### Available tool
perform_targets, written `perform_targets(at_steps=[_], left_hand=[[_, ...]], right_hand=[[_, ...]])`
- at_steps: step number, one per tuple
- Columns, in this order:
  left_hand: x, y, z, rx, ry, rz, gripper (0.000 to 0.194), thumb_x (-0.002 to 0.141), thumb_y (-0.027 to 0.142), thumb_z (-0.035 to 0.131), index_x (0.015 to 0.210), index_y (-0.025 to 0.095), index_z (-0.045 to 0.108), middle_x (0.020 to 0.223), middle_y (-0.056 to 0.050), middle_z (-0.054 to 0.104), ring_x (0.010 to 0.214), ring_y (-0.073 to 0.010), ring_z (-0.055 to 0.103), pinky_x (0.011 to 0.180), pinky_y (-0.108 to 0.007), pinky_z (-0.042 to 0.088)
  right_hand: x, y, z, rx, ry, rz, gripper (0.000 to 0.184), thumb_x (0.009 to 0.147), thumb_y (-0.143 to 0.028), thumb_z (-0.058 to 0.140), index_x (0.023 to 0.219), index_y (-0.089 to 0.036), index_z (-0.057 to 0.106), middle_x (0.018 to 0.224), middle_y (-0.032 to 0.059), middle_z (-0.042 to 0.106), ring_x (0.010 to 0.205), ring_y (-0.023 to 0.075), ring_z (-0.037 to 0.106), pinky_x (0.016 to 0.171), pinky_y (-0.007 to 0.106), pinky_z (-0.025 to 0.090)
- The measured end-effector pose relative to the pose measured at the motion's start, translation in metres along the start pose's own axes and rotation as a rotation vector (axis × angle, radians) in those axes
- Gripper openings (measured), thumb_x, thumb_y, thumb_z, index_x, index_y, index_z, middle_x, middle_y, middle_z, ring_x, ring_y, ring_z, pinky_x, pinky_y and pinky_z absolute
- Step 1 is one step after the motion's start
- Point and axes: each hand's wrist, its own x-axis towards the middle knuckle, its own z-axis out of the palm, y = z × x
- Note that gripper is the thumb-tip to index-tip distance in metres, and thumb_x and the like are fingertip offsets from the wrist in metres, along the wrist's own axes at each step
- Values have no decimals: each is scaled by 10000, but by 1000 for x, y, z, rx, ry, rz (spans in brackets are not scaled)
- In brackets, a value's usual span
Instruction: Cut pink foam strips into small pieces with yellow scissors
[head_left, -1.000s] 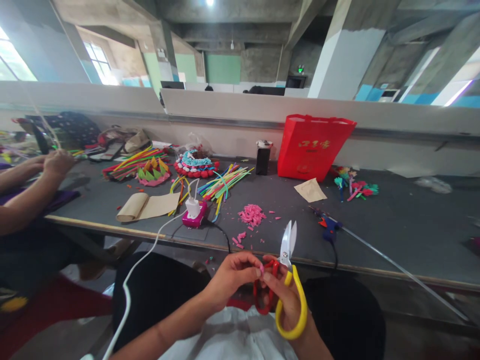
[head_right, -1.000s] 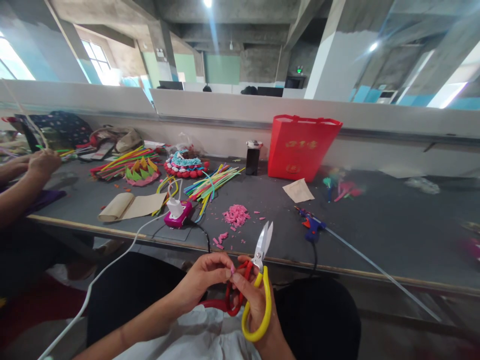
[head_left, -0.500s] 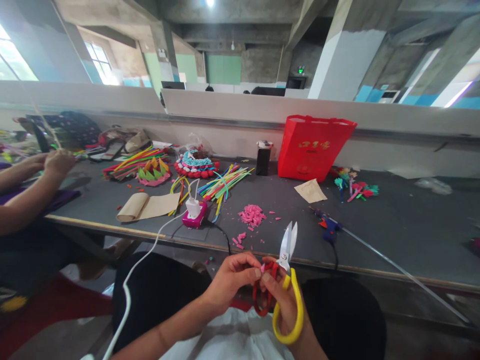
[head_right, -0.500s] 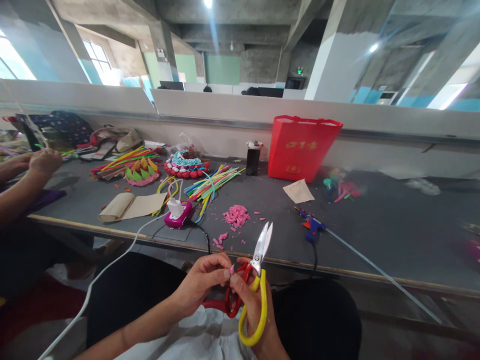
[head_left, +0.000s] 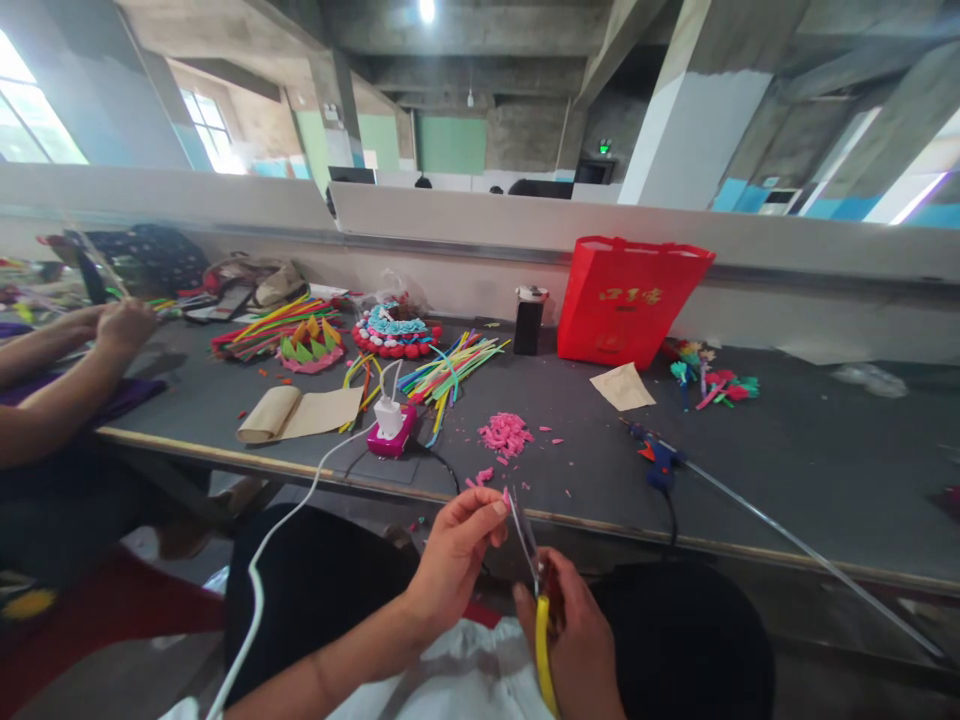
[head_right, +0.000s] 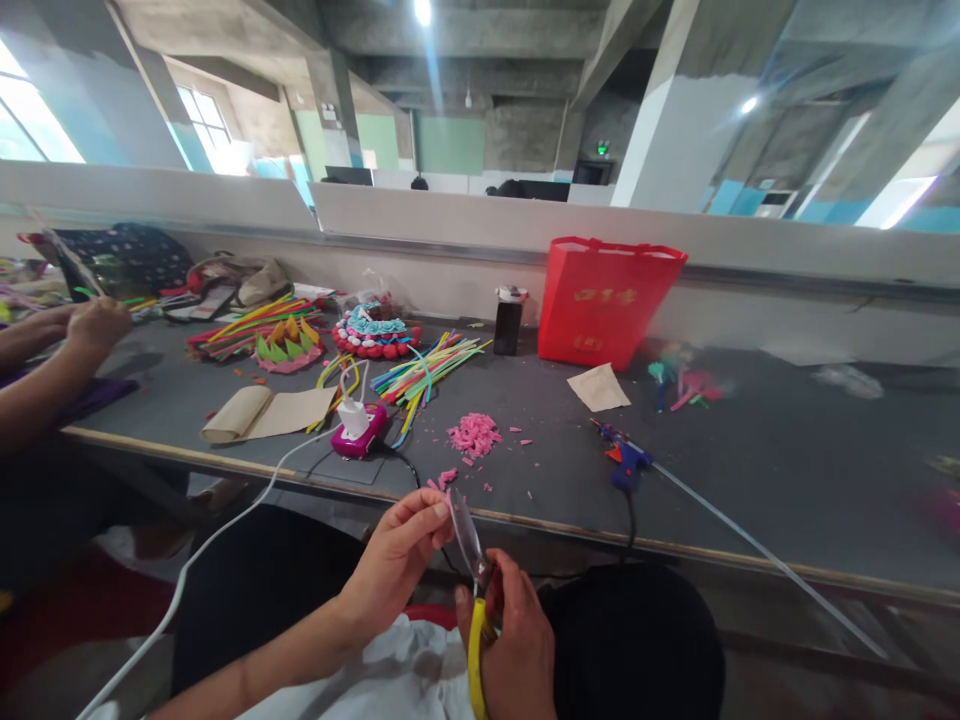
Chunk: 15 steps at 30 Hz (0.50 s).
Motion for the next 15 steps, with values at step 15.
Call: perform_targets(at_steps=[15], left_hand=[[3, -5, -2, 90, 93, 44, 139, 753, 271, 708, 741, 149, 643, 669, 15, 530, 605, -83, 417, 599, -210, 341]], right_hand=[[0, 2, 2, -171, -30, 45, 406, 841, -471, 560, 1148, -208, 584, 1045, 77, 709, 888, 218, 699, 732, 313, 563]])
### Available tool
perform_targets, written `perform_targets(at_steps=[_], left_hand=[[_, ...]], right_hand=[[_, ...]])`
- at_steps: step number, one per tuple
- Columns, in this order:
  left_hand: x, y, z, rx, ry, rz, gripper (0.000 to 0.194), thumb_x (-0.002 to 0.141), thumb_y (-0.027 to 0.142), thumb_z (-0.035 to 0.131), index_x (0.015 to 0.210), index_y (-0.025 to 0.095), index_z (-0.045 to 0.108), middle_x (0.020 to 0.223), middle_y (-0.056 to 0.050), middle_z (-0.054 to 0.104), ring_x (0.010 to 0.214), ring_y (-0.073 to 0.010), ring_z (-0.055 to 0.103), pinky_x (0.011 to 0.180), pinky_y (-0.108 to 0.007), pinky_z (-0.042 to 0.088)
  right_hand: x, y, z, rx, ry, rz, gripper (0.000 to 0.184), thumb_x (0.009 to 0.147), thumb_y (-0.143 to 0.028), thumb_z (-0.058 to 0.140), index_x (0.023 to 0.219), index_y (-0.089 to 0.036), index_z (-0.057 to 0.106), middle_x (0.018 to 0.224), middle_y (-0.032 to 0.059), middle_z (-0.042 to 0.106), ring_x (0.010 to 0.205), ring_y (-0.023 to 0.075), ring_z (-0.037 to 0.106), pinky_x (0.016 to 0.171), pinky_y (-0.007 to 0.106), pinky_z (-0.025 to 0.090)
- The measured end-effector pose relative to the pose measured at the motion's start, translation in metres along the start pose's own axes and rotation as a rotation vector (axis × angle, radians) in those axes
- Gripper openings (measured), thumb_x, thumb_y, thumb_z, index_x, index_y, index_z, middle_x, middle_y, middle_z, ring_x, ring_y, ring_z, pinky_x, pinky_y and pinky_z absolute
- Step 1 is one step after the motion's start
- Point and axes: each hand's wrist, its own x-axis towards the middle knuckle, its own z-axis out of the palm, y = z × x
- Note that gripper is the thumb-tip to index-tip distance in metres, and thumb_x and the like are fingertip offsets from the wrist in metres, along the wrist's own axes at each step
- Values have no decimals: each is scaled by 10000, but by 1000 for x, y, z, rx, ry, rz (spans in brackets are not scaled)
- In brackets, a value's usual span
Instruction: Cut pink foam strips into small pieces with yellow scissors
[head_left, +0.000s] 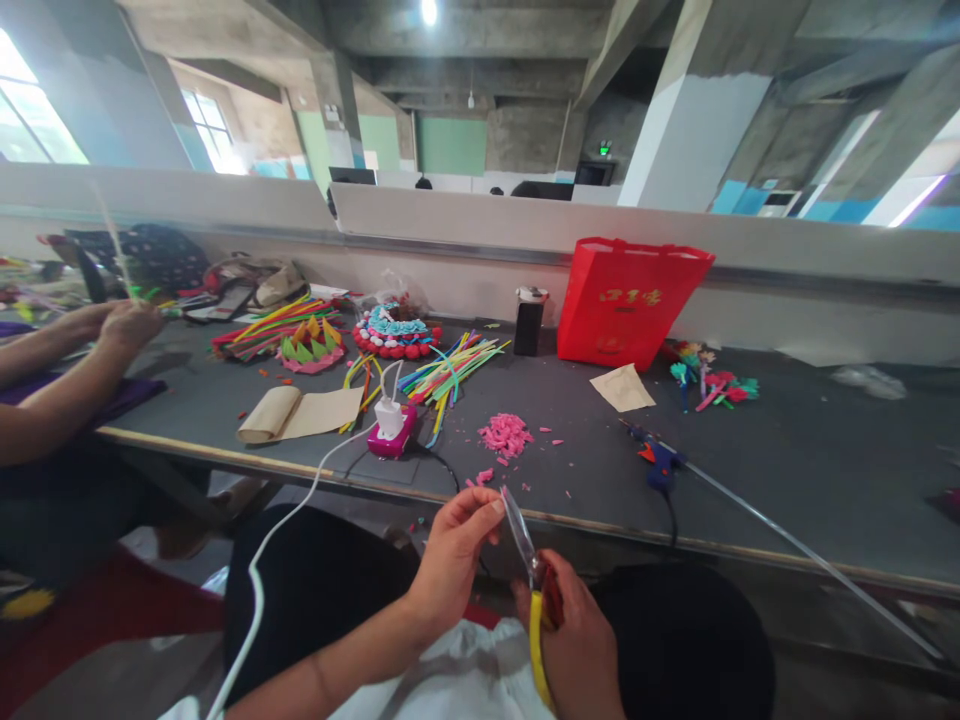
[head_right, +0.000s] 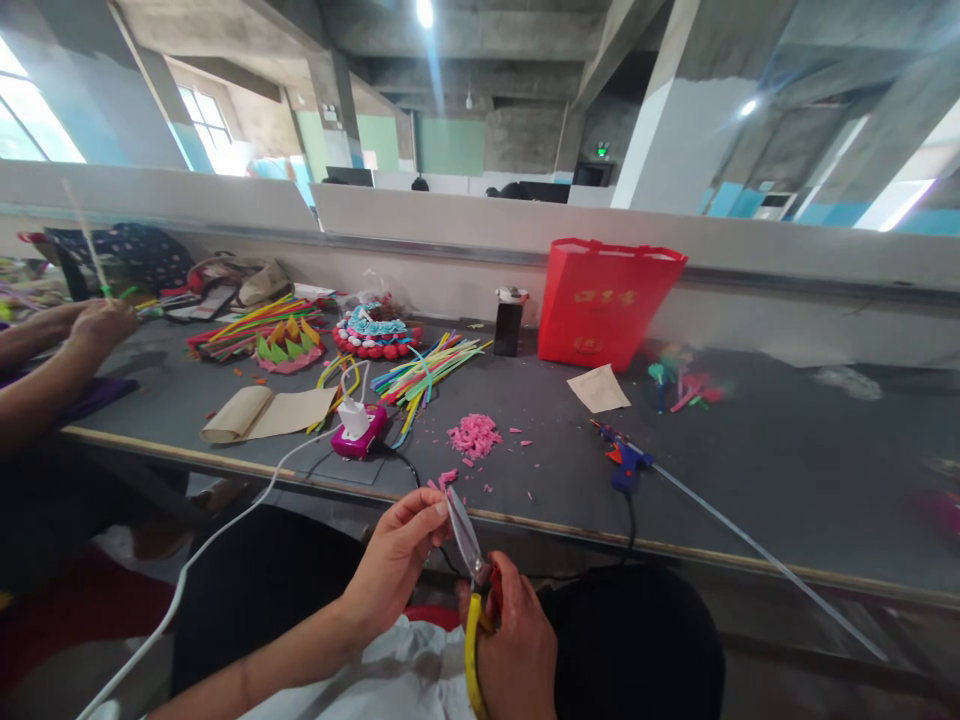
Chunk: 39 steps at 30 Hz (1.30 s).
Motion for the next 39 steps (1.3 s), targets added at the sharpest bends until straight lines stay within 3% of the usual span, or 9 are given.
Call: perform_targets(at_steps=[13, 20, 27, 32, 39], left_hand=[[-3, -1, 2, 14, 17, -5, 148, 767, 291, 694, 743, 156, 637, 632, 28, 498, 593, -77, 403, 583, -195, 330], [-4, -2, 2, -10, 7, -16, 128, 765, 272, 695, 748, 161, 634, 638, 31, 494, 586, -75, 393, 583, -197, 328], [-1, -2, -1, -7, 0, -26, 129, 751, 270, 707, 735, 160, 642, 638, 27, 503, 595, -79, 410, 603, -202, 337], [1, 4, -4, -80, -97, -81, 106, 741, 227, 708, 726, 150, 636, 666, 16, 515, 588, -78, 435, 605, -215, 344], [4, 8, -8, -209, -259, -218, 78, 721, 147, 679, 680, 130, 615, 647, 15, 475, 562, -74, 408, 605, -240, 353]], right_hand=[[0, 0, -1, -16, 23, -27, 403, 849, -495, 527, 1104, -198, 623, 936, 59, 742, 814, 218, 719, 678, 297, 570], [0, 0, 0, -1, 48, -75, 476, 882, -538, 446, 1068, -150, 649, 918, 103, 748, 788, 222, 723, 672, 284, 564], [1, -5, -4, 231, -34, 24, 415, 820, -526, 559, 1029, -181, 660, 873, 77, 751, 741, 206, 715, 651, 246, 552], [0, -7, -5, 472, -212, 50, 392, 813, -510, 573, 991, -171, 655, 845, 66, 730, 691, 179, 680, 629, 221, 537], [-8, -5, 0, 704, -354, 121, 477, 800, -614, 523, 964, -179, 630, 600, -34, 527, 453, 94, 430, 429, 189, 374]])
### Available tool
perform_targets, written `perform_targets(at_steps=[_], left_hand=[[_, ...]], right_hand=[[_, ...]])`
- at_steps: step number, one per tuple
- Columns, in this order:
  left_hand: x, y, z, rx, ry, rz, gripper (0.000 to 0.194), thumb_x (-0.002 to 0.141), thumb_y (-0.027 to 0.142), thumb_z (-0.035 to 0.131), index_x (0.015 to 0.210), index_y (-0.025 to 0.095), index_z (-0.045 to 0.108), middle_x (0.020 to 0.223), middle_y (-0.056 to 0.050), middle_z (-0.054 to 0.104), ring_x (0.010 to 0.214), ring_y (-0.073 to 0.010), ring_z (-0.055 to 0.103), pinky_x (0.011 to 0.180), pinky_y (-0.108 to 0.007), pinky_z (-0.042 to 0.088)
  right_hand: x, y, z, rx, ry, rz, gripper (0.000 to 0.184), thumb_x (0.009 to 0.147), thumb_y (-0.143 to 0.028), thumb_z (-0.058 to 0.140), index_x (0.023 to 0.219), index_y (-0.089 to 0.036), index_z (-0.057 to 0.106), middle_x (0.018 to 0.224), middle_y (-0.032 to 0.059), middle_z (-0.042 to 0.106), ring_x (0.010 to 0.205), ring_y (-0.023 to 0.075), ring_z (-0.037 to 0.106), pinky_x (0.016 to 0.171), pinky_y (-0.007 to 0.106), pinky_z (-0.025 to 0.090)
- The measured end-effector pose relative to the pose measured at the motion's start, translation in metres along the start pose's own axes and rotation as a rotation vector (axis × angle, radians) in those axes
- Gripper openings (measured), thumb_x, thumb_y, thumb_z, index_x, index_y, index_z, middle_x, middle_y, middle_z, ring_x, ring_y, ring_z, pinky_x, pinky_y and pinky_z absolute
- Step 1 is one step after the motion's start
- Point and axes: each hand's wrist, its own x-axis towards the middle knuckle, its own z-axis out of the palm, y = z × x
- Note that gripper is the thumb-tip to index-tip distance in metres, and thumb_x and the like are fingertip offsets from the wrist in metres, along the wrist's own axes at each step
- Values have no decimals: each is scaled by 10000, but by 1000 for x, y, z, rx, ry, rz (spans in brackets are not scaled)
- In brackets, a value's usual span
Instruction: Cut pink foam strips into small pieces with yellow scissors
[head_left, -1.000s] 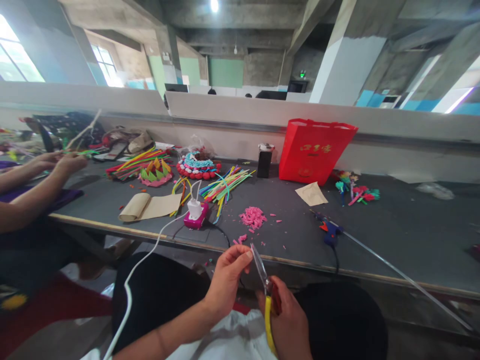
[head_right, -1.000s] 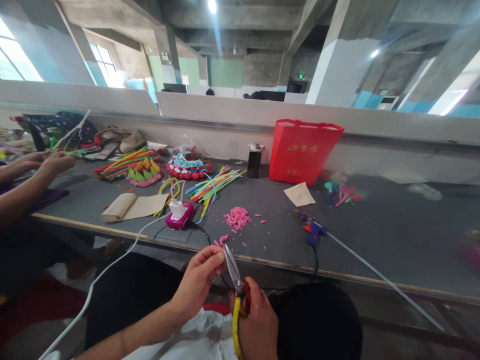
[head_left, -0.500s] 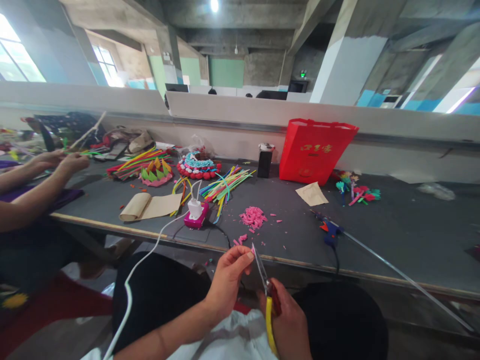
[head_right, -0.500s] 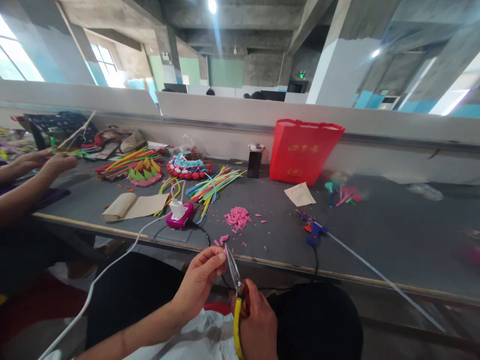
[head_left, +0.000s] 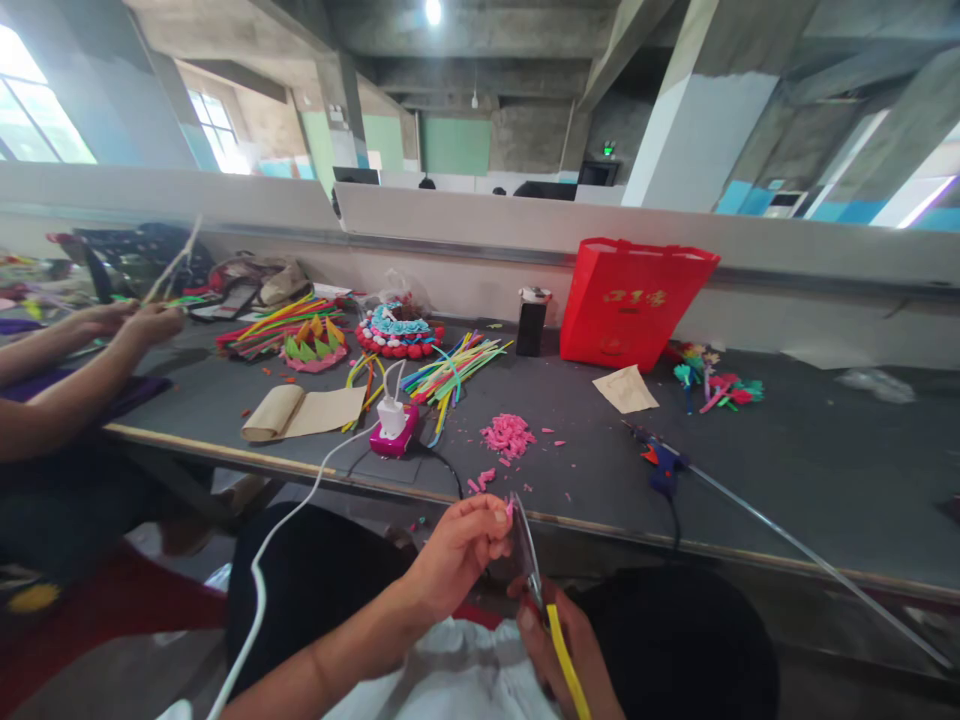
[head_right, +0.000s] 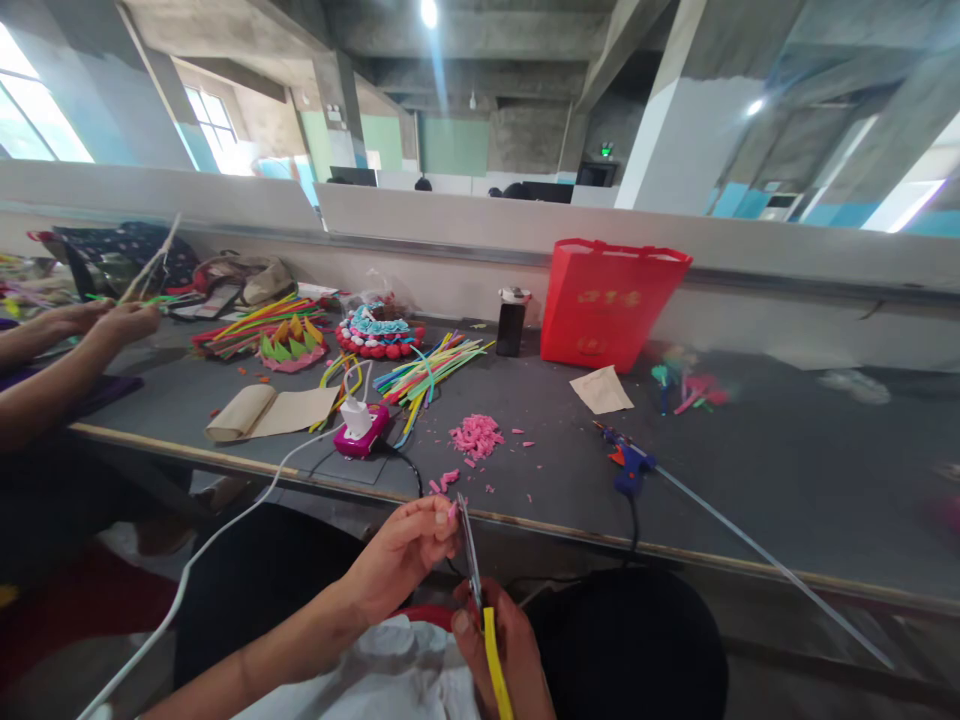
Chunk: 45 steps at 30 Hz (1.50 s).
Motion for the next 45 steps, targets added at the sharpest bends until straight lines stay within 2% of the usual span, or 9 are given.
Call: perform_targets(at_steps=[6, 14, 20, 26, 32, 35, 38, 40, 45], left_hand=[[1, -1, -1, -22, -17, -13, 73, 713, 137, 658, 661, 134, 606, 627, 20, 462, 542, -72, 378, 594, -245, 352], [0, 3, -1, 9, 30, -62, 106, 666, 172, 709, 650, 132, 613, 607, 24, 446, 529, -69, 371, 573, -237, 357], [0, 4, -1, 35, 19, -57, 99, 658, 161, 696, 618, 131, 610, 598, 19, 459, 531, -72, 383, 565, -234, 357], [1, 3, -2, 33, 18, -60, 81, 661, 152, 684, 625, 127, 615, 595, 20, 459, 507, -61, 353, 536, -225, 336], [4, 2, -4, 63, 50, -29, 80, 666, 165, 685, 645, 135, 615, 599, 33, 444, 499, -57, 332, 553, -233, 336], [20, 5, -5, 206, 85, 76, 89, 690, 205, 680, 664, 138, 627, 618, 31, 475, 503, -55, 337, 569, -236, 333], [52, 10, -10, 473, 187, 218, 153, 708, 295, 680, 676, 151, 638, 534, 48, 456, 498, -72, 356, 521, -228, 277], [78, 13, -16, 660, 240, 316, 171, 681, 309, 696, 691, 145, 648, 576, 32, 516, 518, -83, 400, 513, -227, 280], [114, 14, -37, 763, 292, 444, 179, 702, 290, 665, 820, 155, 659, 634, 24, 570, 556, -105, 451, 546, -227, 328]], right_hand=[[0, 7, -2, 32, -33, 8, 445, 808, -593, 533, 947, -179, 617, 618, -40, 486, 461, 80, 367, 423, 182, 330], [1, 4, 0, -51, 92, -51, 439, 754, -611, 556, 833, -188, 645, 610, -19, 548, 505, 111, 466, 494, 205, 420], [-1, -1, -6, -48, -11, -23, 425, 746, -594, 589, 827, -182, 655, 597, -22, 542, 509, 111, 464, 469, 193, 379], [-3, -4, -2, 14, 55, -16, 452, 741, -628, 587, 759, -181, 647, 589, -18, 553, 515, 111, 472, 500, 203, 395], [-4, 21, 3, 204, 5, 77, 521, 758, -683, 537, 785, -170, 626, 485, -68, 387, 402, 68, 324, 392, 179, 284], [-5, 46, 2, 184, 12, 134, 537, 761, -690, 523, 830, -168, 629, 491, -61, 417, 388, 69, 334, 373, 175, 276], [-5, 72, 0, -6, 88, 54, 528, 668, -686, 613, 772, -172, 676, 608, -3, 575, 516, 122, 500, 487, 210, 415], [-3, 84, -2, -69, 13, 72, 505, 641, -670, 643, 736, -175, 677, 572, -5, 586, 510, 137, 526, 490, 219, 427], [0, 91, -1, -97, 11, 13, 443, 662, -608, 649, 749, -174, 666, 615, -4, 605, 545, 139, 546, 532, 221, 429]])
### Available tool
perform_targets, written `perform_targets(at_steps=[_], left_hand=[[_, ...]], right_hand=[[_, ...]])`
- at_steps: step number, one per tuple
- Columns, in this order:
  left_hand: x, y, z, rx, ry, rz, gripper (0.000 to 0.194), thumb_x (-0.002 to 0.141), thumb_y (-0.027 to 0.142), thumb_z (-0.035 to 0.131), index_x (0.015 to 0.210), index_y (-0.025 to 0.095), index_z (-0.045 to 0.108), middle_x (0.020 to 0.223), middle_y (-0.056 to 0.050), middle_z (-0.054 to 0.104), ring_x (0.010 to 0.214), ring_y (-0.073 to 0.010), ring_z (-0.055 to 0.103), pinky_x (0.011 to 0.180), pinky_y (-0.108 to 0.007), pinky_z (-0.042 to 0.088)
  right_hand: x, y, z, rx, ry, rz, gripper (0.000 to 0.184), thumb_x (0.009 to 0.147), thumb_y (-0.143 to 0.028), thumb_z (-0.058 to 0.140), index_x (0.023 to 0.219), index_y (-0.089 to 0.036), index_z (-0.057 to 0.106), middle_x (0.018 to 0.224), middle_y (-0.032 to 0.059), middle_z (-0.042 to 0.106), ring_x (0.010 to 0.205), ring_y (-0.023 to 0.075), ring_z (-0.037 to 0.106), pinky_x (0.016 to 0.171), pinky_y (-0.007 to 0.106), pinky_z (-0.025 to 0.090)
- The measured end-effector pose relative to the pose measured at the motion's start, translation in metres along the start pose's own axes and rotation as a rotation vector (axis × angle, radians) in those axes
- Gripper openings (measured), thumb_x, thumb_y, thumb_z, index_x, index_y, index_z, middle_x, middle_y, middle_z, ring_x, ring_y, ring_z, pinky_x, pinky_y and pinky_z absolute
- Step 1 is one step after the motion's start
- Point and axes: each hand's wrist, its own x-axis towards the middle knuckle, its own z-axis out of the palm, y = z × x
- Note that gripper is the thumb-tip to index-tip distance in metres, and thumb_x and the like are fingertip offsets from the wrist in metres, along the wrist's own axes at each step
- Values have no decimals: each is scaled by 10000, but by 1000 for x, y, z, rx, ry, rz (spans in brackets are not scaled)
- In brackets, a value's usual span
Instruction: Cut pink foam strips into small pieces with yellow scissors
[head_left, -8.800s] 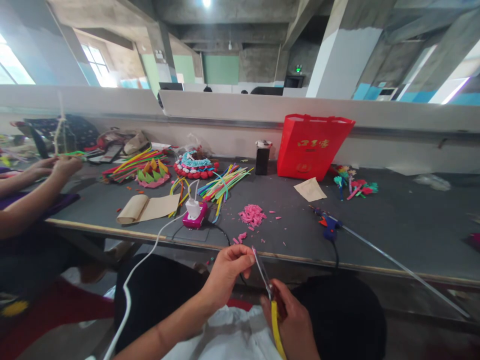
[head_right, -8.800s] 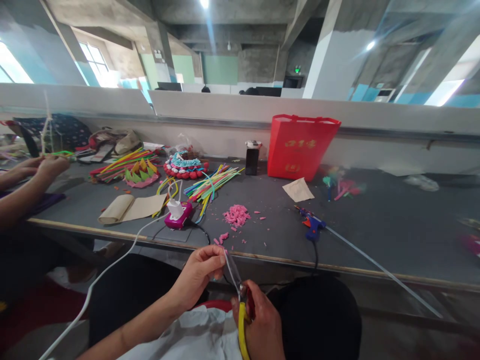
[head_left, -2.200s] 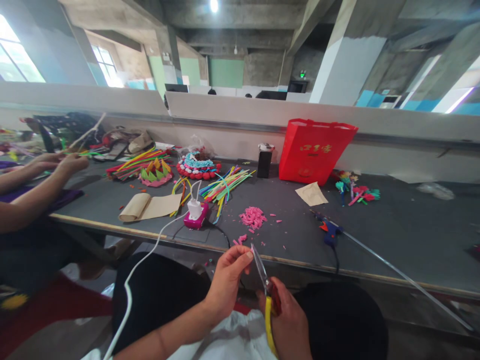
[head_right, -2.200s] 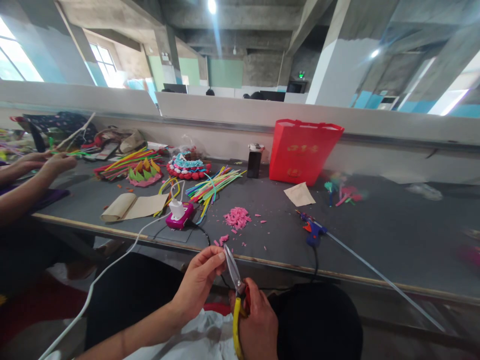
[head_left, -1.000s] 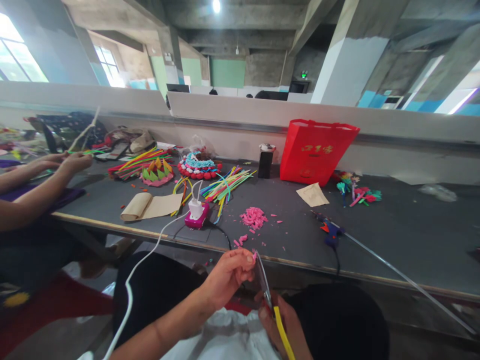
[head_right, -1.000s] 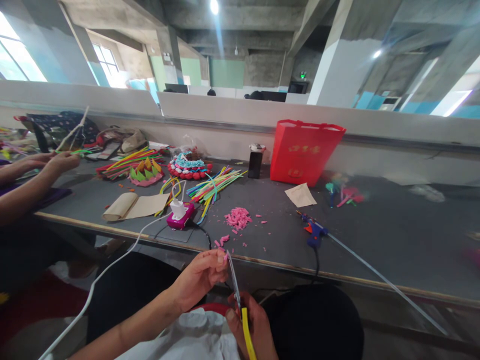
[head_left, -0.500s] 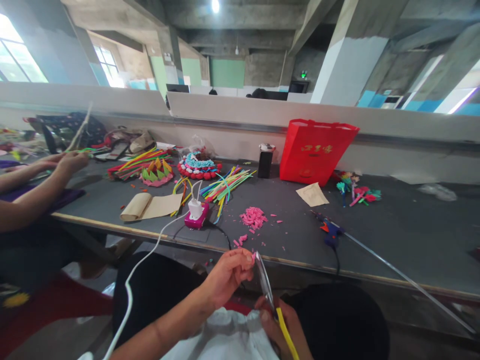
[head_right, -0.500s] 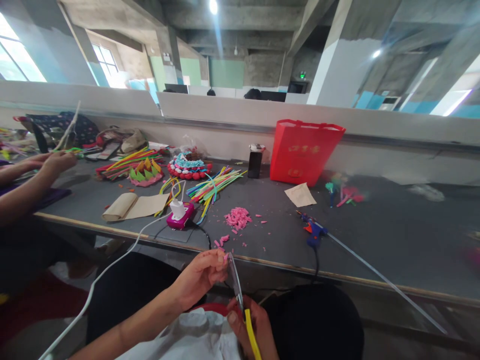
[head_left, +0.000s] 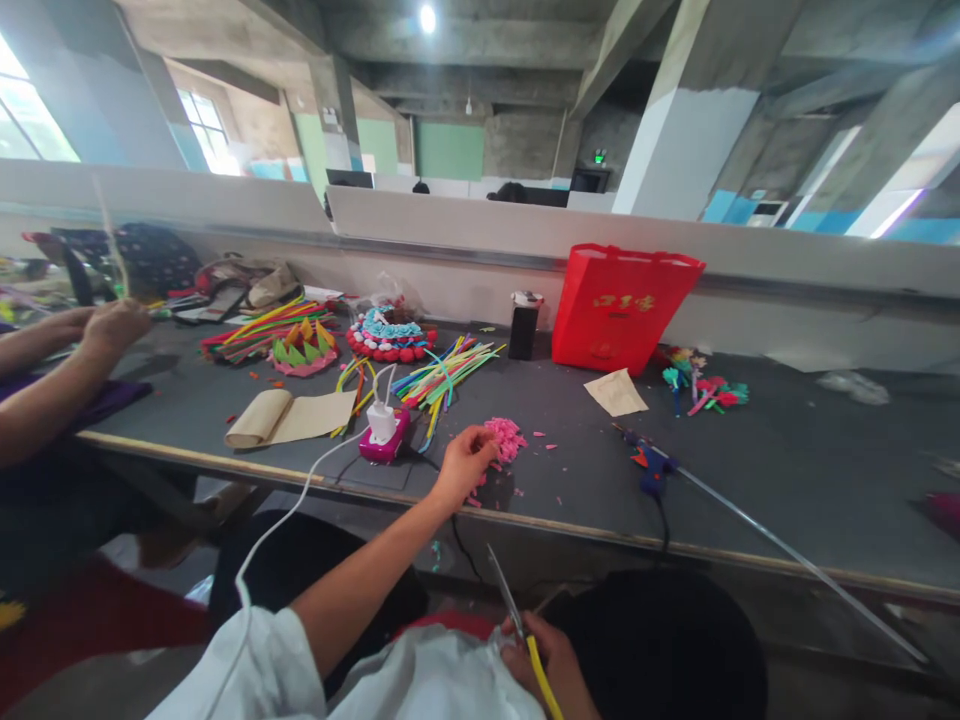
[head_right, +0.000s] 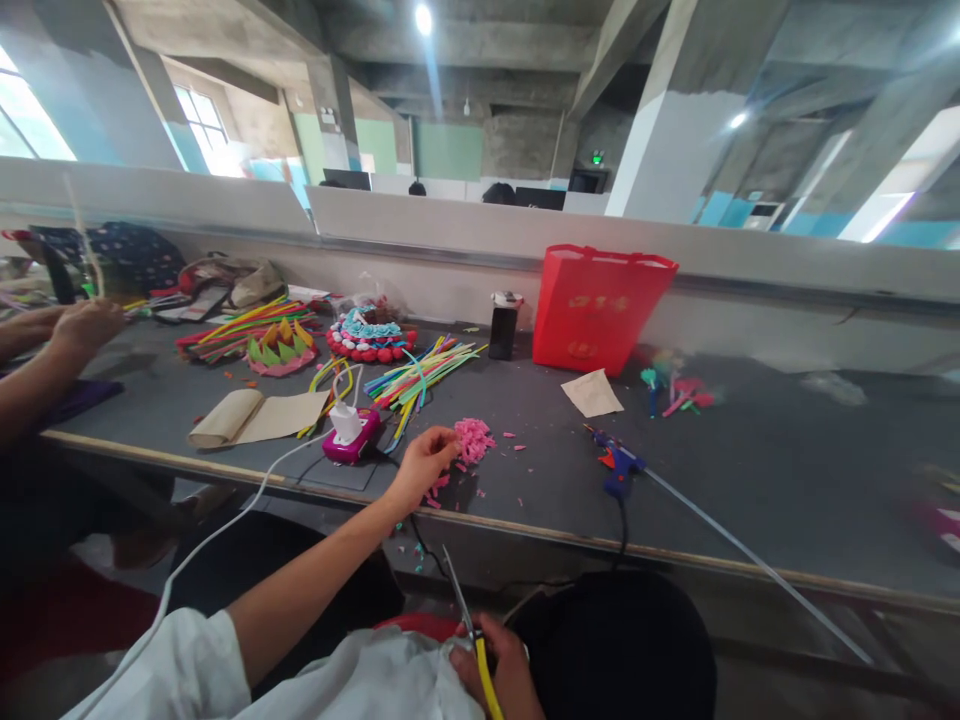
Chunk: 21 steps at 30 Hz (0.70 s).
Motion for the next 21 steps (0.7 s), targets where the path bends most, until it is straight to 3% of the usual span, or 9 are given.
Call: perform_targets(at_steps=[6, 11, 16, 21], left_hand=[[-17, -5, -16, 116, 5, 122, 84, 728, 220, 644, 769, 172, 698, 743, -19, 623, 690, -139, 515, 668, -244, 373], [-22, -4, -23, 385, -106, 285, 112, 773, 173, 573, 801, 178, 681, 747, -22, 617, 716, -152, 541, 689, -257, 394], [-17, -10, -29, 478, -183, 285, 122, 759, 128, 556, 812, 160, 661, 748, -16, 600, 704, -142, 546, 665, -247, 408], [-18, -12, -32, 494, -196, 306, 193, 727, 73, 540, 854, 149, 664, 774, -22, 595, 718, -142, 544, 667, -248, 415]], right_hand=[[0, 0, 1, 19, -25, 13, 408, 675, -565, 642, 780, -173, 674, 615, -8, 593, 534, 130, 516, 540, 227, 422], [4, 10, 1, 51, -57, 37, 366, 648, -508, 713, 784, -171, 666, 638, -8, 595, 563, 127, 513, 537, 211, 412], [7, 22, -4, 62, -117, 47, 354, 663, -488, 716, 828, -177, 671, 622, -20, 566, 554, 118, 487, 524, 202, 394], [7, 29, -4, 60, -120, 51, 342, 705, -485, 675, 856, -179, 679, 705, 12, 634, 630, 153, 561, 592, 227, 443]])
